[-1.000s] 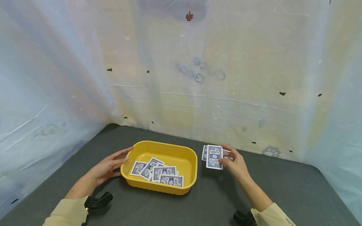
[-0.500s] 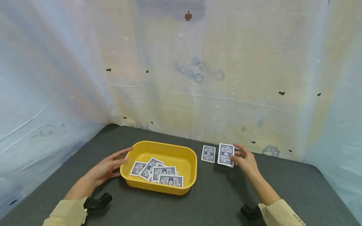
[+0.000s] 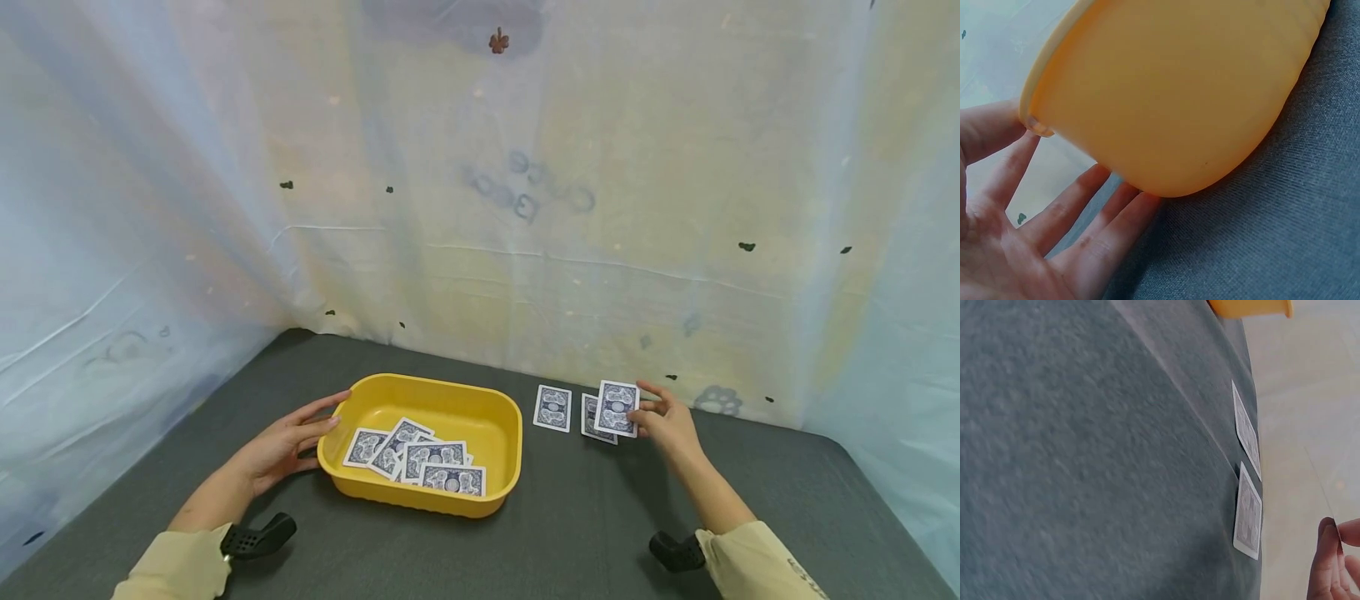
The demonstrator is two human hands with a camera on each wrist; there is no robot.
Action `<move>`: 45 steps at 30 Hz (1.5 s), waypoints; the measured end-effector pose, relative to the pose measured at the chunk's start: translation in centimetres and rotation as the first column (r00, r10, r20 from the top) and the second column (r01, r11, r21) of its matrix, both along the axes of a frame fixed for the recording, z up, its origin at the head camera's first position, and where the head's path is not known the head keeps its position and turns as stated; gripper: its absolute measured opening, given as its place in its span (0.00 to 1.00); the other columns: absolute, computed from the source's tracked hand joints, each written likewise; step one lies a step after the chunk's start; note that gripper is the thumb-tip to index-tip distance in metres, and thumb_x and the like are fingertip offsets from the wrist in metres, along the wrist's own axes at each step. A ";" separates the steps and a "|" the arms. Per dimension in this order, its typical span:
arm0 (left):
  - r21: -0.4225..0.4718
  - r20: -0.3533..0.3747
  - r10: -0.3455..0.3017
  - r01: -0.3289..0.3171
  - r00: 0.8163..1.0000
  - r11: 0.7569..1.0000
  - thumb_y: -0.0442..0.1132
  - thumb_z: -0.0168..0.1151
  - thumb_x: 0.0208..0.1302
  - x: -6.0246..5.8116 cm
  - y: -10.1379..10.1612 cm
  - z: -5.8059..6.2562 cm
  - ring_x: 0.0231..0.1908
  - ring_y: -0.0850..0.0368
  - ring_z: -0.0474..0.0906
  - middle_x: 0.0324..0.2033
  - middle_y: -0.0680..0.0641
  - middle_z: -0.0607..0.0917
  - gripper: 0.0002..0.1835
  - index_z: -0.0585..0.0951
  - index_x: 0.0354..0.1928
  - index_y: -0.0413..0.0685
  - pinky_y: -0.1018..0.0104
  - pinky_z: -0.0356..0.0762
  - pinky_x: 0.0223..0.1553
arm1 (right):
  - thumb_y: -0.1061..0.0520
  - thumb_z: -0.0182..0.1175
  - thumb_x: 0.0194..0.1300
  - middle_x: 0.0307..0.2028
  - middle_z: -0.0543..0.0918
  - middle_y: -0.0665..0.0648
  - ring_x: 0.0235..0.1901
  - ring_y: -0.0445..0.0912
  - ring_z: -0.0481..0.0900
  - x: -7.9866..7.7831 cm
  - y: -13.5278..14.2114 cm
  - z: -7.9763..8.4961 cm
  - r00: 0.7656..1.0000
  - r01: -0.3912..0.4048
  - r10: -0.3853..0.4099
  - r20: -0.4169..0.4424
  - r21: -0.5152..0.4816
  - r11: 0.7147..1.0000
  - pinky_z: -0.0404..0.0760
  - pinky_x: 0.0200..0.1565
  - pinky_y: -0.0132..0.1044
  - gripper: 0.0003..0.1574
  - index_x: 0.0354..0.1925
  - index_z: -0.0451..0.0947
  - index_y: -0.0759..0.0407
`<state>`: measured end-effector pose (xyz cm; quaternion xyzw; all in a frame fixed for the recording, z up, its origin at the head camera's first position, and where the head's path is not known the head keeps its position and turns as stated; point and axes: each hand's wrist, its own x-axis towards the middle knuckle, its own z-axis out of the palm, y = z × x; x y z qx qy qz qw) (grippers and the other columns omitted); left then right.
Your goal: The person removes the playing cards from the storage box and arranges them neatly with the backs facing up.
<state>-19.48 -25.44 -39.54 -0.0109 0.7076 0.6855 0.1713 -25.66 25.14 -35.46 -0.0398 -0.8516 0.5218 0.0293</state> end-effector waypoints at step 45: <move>0.005 0.008 -0.015 0.015 1.000 1.000 0.51 0.51 0.72 -0.1 -0.2 -0.2 0.72 0.37 0.46 0.75 0.40 0.42 0.35 0.50 0.76 0.61 0.40 0.68 0.59 | 0.54 0.70 0.52 0.46 0.78 0.77 0.40 0.65 0.78 -3.0 6.5 -2.7 0.996 -0.078 0.047 0.075 0.491 0.867 0.79 0.37 0.50 0.46 0.63 0.63 0.73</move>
